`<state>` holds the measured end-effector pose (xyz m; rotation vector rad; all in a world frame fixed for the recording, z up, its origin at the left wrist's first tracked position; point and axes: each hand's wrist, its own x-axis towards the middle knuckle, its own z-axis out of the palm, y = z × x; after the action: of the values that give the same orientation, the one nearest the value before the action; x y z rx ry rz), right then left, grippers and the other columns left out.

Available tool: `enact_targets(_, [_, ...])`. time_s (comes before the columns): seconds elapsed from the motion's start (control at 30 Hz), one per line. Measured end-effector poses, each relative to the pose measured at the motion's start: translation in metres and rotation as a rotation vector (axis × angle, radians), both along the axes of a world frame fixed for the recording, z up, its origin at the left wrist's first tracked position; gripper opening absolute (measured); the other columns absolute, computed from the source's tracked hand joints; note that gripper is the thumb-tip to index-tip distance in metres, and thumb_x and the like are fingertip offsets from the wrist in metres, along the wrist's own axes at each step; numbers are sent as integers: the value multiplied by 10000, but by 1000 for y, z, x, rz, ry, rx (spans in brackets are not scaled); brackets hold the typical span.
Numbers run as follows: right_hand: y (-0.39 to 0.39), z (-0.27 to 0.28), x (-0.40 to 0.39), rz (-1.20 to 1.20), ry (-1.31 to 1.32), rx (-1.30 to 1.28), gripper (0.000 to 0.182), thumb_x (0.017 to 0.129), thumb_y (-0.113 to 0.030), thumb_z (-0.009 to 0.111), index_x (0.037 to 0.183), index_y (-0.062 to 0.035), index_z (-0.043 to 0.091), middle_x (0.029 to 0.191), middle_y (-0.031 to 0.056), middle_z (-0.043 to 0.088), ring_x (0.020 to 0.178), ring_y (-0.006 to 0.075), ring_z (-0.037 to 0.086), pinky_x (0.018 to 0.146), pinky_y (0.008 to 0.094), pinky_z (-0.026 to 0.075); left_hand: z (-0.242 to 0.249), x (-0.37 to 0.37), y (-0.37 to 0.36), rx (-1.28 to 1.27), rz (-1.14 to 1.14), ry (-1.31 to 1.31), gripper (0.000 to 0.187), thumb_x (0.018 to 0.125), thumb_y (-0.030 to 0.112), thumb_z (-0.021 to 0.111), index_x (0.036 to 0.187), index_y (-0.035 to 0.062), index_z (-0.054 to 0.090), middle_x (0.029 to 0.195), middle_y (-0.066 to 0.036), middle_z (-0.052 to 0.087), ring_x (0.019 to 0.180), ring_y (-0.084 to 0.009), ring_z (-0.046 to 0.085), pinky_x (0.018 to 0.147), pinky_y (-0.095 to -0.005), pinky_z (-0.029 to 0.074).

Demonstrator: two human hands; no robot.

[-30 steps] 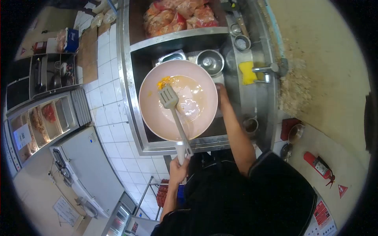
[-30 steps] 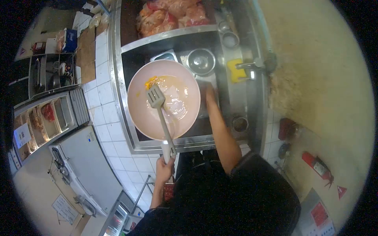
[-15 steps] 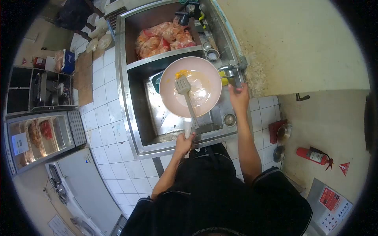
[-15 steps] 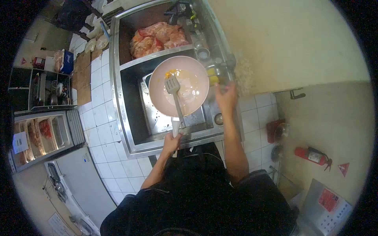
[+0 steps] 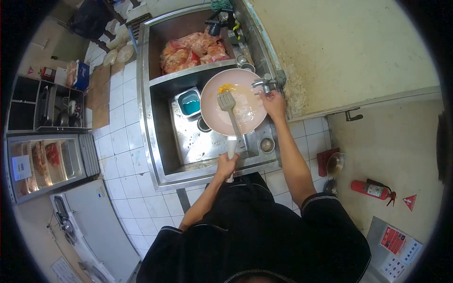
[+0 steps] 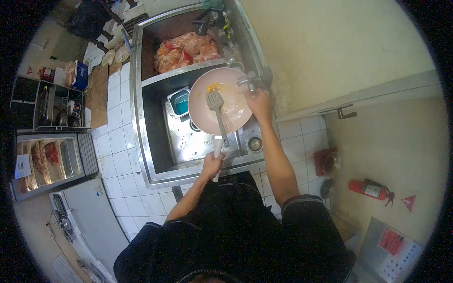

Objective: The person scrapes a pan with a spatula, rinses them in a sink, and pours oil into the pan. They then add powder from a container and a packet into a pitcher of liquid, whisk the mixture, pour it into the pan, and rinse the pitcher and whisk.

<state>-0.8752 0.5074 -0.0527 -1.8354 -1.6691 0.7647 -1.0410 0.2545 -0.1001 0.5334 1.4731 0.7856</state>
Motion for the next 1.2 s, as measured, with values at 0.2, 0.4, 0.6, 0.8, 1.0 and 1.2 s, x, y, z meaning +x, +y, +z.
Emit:
enact_targets(0.2, [6, 2, -12, -34, -169, 80, 379, 750, -359, 802, 821, -21, 647, 817, 158, 665, 774, 341, 652, 697, 430, 499, 0, 4, 5, -7, 8, 53, 305, 919, 252, 654, 789, -19, 596, 546, -31, 514, 385, -133, 484, 358, -315, 389])
enact_targets(0.4, [-6, 21, -9, 57, -283, 332, 256, 754, -147, 749, 922, -26, 597, 929, 159, 606, 874, 382, 605, 742, 494, 468, -8, 12, 6, 6, -25, 59, 318, 925, 289, 649, 847, -14, 592, 537, -24, 492, 383, -138, 470, 359, -317, 376])
enact_targets(0.6, [-75, 30, -25, -33, -240, 395, 257, 781, -189, 731, 918, -5, 616, 954, 179, 597, 908, 386, 565, 796, 478, 444, -6, 17, 11, -6, -38, 55, 295, 925, 267, 649, 849, -9, 579, 552, -10, 483, 403, -128, 463, 360, -315, 377])
enact_targets(0.8, [-131, 6, -57, 312, -544, 64, 428, 809, -378, 700, 992, 8, 718, 1121, 238, 551, 1104, 396, 443, 929, 510, 334, -15, 20, 9, 5, -25, 50, 307, 924, 272, 641, 864, -27, 605, 544, -50, 528, 396, -153, 504, 375, -327, 396])
enact_targets(1.0, [-125, 4, -80, 347, -588, -191, 386, 798, -306, 685, 979, 33, 720, 1180, 253, 542, 1153, 401, 428, 974, 511, 315, -7, 21, 6, 23, -29, 65, 317, 922, 269, 642, 898, -46, 623, 552, -81, 565, 394, -167, 522, 381, -339, 406])
enact_targets(1.2, [-122, 14, -87, 288, -543, -216, 321, 781, -194, 650, 981, 50, 708, 1201, 274, 537, 1153, 413, 476, 996, 509, 357, 8, 18, 10, 7, -41, 69, 313, 922, 269, 641, 884, -40, 619, 556, -77, 567, 393, -166, 519, 386, -342, 408])
